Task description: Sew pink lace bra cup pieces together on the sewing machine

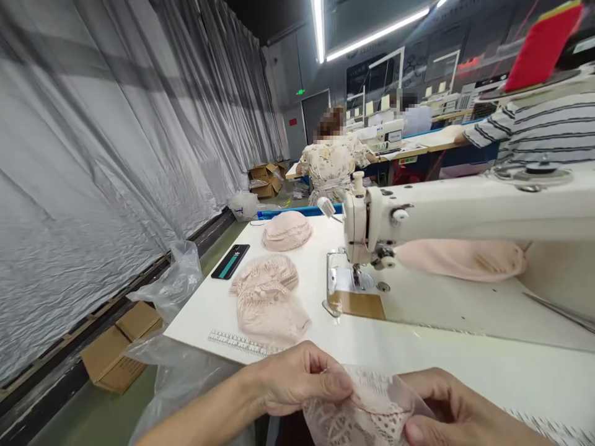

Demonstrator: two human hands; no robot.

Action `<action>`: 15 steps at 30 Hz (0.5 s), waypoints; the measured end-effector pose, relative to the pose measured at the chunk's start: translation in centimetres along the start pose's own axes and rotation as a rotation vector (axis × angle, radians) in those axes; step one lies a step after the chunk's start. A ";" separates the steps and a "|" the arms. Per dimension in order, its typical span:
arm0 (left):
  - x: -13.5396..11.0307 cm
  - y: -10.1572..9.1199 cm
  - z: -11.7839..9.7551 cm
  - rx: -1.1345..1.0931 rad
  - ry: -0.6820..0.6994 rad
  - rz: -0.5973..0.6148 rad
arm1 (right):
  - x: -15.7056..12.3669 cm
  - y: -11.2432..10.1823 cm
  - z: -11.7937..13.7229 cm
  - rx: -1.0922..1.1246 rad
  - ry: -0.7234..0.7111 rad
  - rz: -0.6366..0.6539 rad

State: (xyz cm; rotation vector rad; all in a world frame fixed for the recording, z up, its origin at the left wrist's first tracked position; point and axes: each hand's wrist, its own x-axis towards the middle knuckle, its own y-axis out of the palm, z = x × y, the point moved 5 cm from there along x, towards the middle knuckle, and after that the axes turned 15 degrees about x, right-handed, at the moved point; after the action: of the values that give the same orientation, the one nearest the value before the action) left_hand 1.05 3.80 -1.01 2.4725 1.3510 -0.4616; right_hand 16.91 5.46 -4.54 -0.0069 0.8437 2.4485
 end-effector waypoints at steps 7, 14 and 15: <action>-1.2 2.0 5.9 -0.151 -0.084 -0.022 | -2.8 1.5 -2.5 -0.044 0.067 -0.007; -2.3 4.3 8.0 -0.130 -0.088 0.064 | -3.1 2.4 -4.1 -0.079 0.048 -0.040; -2.5 4.5 8.2 -0.130 -0.085 0.074 | -3.1 2.3 -4.5 -0.086 0.053 -0.054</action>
State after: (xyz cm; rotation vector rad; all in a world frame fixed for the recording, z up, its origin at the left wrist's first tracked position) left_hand 2.43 -3.64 -7.01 2.3606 1.2127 -0.4418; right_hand 17.66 -0.09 -6.29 -0.1247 0.7508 2.4414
